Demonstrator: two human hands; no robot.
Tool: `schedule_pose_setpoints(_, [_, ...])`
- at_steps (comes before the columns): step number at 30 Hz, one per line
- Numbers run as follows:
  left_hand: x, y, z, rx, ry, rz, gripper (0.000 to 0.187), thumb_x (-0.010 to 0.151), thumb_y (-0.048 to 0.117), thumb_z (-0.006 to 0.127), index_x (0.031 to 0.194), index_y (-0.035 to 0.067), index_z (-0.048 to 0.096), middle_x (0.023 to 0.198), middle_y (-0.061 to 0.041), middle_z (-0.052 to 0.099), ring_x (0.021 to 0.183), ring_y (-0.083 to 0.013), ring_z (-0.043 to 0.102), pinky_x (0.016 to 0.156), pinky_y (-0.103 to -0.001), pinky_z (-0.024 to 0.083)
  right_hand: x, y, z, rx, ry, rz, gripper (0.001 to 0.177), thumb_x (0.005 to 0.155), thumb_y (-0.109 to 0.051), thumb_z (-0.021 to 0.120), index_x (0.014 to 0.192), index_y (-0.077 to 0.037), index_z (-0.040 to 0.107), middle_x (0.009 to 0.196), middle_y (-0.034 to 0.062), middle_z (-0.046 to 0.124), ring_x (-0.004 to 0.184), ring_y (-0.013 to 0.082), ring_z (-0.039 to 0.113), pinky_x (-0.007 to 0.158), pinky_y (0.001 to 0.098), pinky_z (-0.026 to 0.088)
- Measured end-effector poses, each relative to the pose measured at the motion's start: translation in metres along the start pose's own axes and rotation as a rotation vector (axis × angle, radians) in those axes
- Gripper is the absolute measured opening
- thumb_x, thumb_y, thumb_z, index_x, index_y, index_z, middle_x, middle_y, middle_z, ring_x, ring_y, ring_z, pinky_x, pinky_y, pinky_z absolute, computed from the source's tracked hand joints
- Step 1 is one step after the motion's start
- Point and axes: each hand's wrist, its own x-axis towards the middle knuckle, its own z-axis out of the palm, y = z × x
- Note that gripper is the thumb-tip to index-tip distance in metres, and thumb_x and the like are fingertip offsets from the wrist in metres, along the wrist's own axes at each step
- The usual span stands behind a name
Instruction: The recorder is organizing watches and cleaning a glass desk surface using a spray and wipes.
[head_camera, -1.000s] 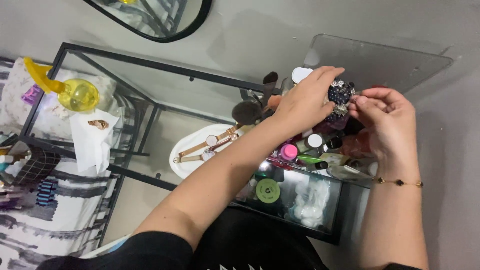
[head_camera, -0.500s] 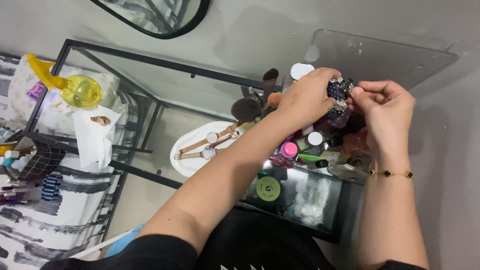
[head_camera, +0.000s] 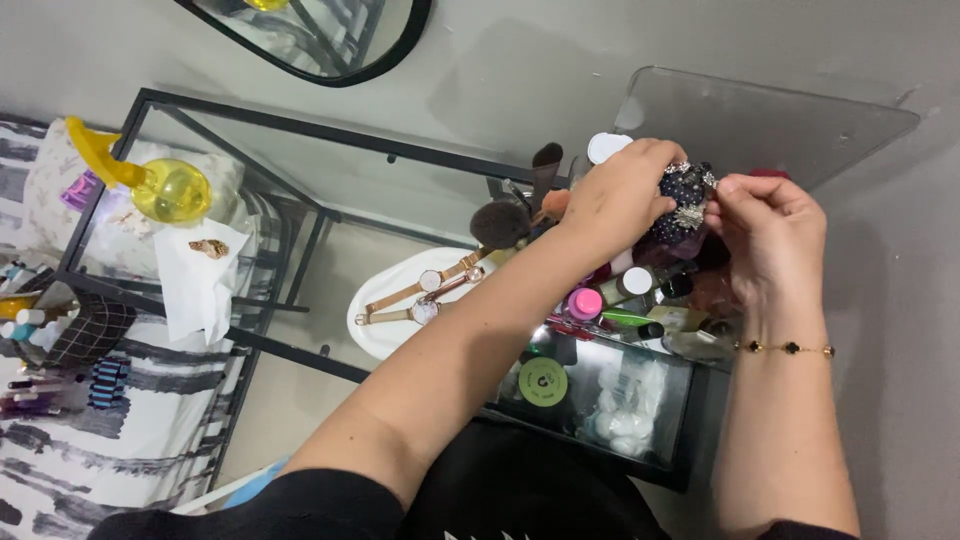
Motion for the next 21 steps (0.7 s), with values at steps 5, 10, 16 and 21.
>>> schedule_pose_setpoints(5, [-0.001,0.004,-0.004,0.019,-0.022,-0.045,0.046,0.077,0.020,0.083,0.117,0.013,0.062,0.119,-0.008,0.067,0.112,-0.0320,0.065,0.090,-0.044,0.054,0.002,0.006,-0.001,0.004,0.003,-0.005,0.004,0.098,0.003,0.071,0.097,0.000,0.068,0.090,0.0083,0.071,0.076,0.0135,0.068,0.072,0.0253,0.059])
schedule_pose_setpoints(10, [-0.003,0.003,-0.004,-0.008,-0.012,-0.061,0.042,0.079,0.017,0.080,0.118,0.015,0.063,0.120,-0.006,0.068,0.109,-0.0323,0.067,0.086,-0.044,0.055,0.004,0.012,-0.004,-0.034,-0.026,-0.034,0.006,0.097,0.003,0.073,0.097,0.000,0.068,0.088,0.0075,0.070,0.075,0.0129,0.067,0.071,0.0257,0.059])
schedule_pose_setpoints(16, [-0.001,0.009,-0.008,0.011,-0.022,-0.056,0.043,0.079,0.020,0.081,0.118,0.015,0.063,0.120,-0.006,0.068,0.111,-0.0315,0.066,0.088,-0.044,0.055,-0.001,0.001,0.003,-0.225,-0.034,-0.090,0.008,0.097,-0.001,0.077,0.100,-0.001,0.069,0.091,0.0044,0.072,0.078,0.0093,0.067,0.073,0.0239,0.059])
schedule_pose_setpoints(21, [0.001,0.003,-0.013,0.030,-0.073,0.010,0.045,0.083,0.020,0.079,0.123,0.014,0.061,0.123,-0.006,0.067,0.118,-0.0297,0.065,0.094,-0.041,0.054,-0.008,-0.006,0.011,-0.481,0.040,-0.194,0.012,0.096,-0.003,0.079,0.104,-0.002,0.072,0.090,0.0012,0.070,0.078,0.0073,0.065,0.072,0.0213,0.055])
